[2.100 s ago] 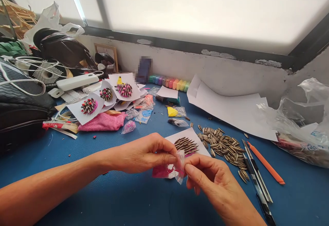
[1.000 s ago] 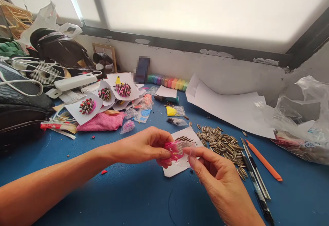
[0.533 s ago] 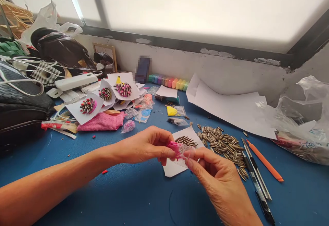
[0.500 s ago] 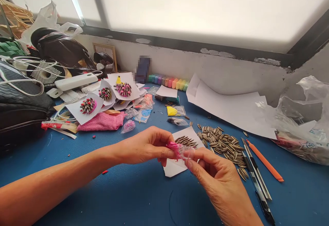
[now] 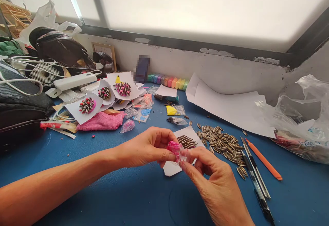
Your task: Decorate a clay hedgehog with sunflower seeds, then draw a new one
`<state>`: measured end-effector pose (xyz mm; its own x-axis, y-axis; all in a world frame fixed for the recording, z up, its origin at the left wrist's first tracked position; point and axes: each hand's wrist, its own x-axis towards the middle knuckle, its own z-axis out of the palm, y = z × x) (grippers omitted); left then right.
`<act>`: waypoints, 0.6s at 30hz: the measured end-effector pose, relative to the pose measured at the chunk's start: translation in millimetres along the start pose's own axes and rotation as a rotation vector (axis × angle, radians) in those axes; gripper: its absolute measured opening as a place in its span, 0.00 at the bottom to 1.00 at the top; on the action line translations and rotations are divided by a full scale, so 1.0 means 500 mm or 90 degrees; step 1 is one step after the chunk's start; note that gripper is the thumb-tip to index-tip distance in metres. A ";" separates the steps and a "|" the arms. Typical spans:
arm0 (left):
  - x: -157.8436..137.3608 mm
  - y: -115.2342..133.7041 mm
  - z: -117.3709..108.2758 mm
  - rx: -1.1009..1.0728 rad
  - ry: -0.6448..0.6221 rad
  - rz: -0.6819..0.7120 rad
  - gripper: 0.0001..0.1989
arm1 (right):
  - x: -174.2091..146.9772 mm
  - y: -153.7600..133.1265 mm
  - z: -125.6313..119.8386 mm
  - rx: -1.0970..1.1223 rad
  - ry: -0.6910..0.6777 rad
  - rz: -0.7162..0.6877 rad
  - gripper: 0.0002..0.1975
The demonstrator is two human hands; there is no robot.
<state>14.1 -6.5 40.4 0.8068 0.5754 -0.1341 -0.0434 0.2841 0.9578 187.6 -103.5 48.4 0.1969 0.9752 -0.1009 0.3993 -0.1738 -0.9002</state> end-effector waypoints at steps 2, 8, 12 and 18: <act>0.001 0.003 0.000 -0.010 0.003 0.009 0.08 | -0.005 -0.002 0.002 -0.001 0.040 0.014 0.14; 0.001 0.001 0.000 0.012 0.014 0.029 0.10 | -0.008 -0.004 0.006 0.003 0.076 -0.032 0.11; -0.001 -0.004 -0.006 0.028 -0.031 0.011 0.09 | -0.005 -0.002 0.005 0.064 0.053 -0.020 0.10; -0.003 0.000 -0.010 0.059 -0.069 -0.019 0.15 | 0.003 0.006 -0.002 0.045 0.058 -0.002 0.13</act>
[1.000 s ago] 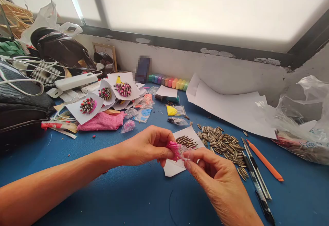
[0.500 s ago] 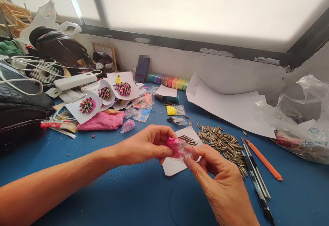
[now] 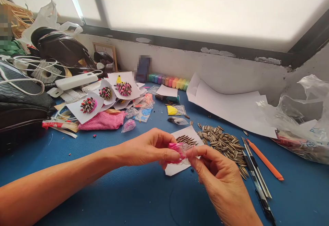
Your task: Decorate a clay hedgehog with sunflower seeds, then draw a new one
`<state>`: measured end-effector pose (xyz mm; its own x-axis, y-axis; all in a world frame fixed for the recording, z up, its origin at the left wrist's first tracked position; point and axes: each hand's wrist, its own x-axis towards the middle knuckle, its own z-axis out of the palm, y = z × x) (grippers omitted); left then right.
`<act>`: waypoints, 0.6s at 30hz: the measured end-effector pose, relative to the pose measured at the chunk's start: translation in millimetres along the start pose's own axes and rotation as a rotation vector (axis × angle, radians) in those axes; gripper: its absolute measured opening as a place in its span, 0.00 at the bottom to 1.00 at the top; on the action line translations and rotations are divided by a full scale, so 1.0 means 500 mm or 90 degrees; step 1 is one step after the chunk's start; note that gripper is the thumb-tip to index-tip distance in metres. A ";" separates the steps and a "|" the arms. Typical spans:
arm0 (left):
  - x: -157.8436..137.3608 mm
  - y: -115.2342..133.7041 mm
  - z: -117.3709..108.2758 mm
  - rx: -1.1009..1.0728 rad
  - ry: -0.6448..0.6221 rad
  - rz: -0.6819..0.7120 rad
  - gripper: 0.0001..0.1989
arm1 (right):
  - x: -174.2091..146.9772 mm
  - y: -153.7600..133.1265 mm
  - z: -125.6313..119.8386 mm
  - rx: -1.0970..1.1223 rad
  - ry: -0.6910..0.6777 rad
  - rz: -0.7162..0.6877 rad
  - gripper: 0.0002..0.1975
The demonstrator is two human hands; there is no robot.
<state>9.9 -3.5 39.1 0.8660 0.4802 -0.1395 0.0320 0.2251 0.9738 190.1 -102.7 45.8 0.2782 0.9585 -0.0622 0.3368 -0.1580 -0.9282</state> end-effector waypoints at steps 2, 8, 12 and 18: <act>0.001 0.001 0.001 -0.004 0.022 -0.001 0.19 | 0.005 0.005 -0.002 0.007 -0.015 -0.002 0.14; 0.000 -0.005 0.005 0.007 0.044 0.008 0.15 | 0.009 -0.002 -0.005 0.072 -0.075 0.019 0.14; -0.001 -0.007 0.009 0.033 0.041 0.019 0.18 | 0.005 -0.005 -0.006 0.045 -0.090 0.002 0.16; -0.002 -0.002 0.010 0.030 0.032 0.002 0.20 | 0.002 0.001 -0.001 0.041 -0.040 -0.001 0.16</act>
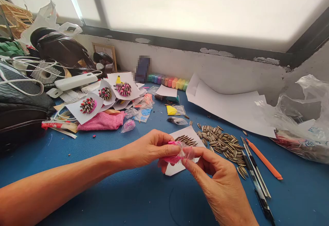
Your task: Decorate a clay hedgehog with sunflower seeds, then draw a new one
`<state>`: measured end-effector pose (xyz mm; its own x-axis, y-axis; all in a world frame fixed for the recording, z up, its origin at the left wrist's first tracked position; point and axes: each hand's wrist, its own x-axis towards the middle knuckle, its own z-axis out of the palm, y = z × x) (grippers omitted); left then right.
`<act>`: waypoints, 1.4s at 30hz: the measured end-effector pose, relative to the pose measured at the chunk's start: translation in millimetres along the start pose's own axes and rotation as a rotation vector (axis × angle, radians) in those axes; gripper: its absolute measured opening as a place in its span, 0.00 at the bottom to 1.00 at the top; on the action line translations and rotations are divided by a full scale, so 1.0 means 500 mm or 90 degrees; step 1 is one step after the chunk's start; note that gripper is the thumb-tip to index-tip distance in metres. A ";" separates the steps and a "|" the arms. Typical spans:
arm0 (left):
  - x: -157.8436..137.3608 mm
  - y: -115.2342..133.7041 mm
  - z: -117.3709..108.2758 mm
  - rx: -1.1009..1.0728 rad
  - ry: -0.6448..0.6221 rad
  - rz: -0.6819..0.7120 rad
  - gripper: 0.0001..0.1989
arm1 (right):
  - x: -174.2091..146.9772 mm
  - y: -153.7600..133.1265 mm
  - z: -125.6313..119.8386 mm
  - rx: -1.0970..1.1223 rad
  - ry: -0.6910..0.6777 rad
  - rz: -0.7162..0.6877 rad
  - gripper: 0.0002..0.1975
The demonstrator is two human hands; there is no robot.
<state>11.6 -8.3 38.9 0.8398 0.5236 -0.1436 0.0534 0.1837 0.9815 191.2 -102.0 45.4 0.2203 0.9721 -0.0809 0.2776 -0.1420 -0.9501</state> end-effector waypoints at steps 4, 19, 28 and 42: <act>0.002 0.002 -0.009 -0.033 -0.033 0.006 0.11 | -0.004 -0.007 0.005 -0.006 0.083 0.000 0.13; 0.007 -0.007 -0.006 -0.067 0.035 0.021 0.06 | -0.004 -0.007 0.001 -0.133 0.042 -0.075 0.10; 0.005 -0.008 -0.008 0.011 0.029 -0.007 0.11 | 0.000 -0.018 0.000 -0.182 0.017 -0.202 0.09; 0.000 -0.015 0.002 0.049 0.057 -0.049 0.10 | -0.005 0.008 0.007 -0.276 0.002 -0.400 0.09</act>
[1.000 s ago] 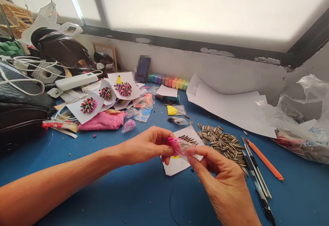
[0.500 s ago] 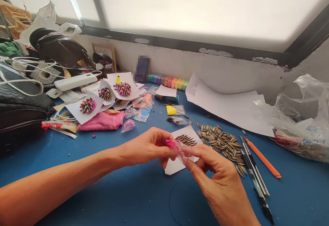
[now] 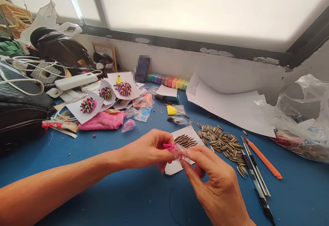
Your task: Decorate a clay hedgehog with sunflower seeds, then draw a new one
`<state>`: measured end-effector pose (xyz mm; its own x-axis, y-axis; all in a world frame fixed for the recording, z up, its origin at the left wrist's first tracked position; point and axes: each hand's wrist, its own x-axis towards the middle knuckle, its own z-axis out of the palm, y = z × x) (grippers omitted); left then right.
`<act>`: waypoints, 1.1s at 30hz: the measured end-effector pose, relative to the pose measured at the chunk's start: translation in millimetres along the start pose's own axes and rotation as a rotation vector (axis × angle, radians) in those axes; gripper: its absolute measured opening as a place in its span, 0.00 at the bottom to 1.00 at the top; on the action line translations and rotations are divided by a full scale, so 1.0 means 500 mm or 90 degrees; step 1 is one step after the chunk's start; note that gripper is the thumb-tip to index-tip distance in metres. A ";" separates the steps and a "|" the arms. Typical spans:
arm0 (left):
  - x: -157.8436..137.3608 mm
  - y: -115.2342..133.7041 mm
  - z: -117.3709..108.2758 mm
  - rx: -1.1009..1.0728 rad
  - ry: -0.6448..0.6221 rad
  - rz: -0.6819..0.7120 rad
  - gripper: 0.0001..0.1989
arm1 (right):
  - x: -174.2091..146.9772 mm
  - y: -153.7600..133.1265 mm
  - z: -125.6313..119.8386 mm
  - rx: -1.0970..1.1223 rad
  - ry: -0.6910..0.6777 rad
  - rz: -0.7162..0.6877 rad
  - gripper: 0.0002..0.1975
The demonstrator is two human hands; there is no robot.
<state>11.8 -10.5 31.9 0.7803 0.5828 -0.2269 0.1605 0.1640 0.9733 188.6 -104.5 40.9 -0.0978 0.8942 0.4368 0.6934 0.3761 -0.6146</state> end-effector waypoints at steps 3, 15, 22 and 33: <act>0.000 0.000 -0.001 -0.007 -0.015 0.007 0.10 | 0.003 0.000 0.003 -0.032 -0.015 -0.031 0.08; 0.001 -0.001 -0.001 -0.038 -0.021 0.014 0.15 | -0.007 0.005 0.008 -0.077 0.023 -0.060 0.10; -0.002 0.002 0.015 -0.023 0.029 0.061 0.08 | -0.012 0.005 0.023 -0.064 0.043 -0.068 0.14; 0.043 -0.001 -0.087 0.096 0.234 0.124 0.13 | 0.005 0.004 -0.007 0.201 0.166 0.238 0.09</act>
<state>2.0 36.7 25.0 0.5422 0.8402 -0.0098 0.1402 -0.0790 0.9870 192.3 -102.3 43.2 0.3223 0.9059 0.2745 0.3956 0.1345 -0.9085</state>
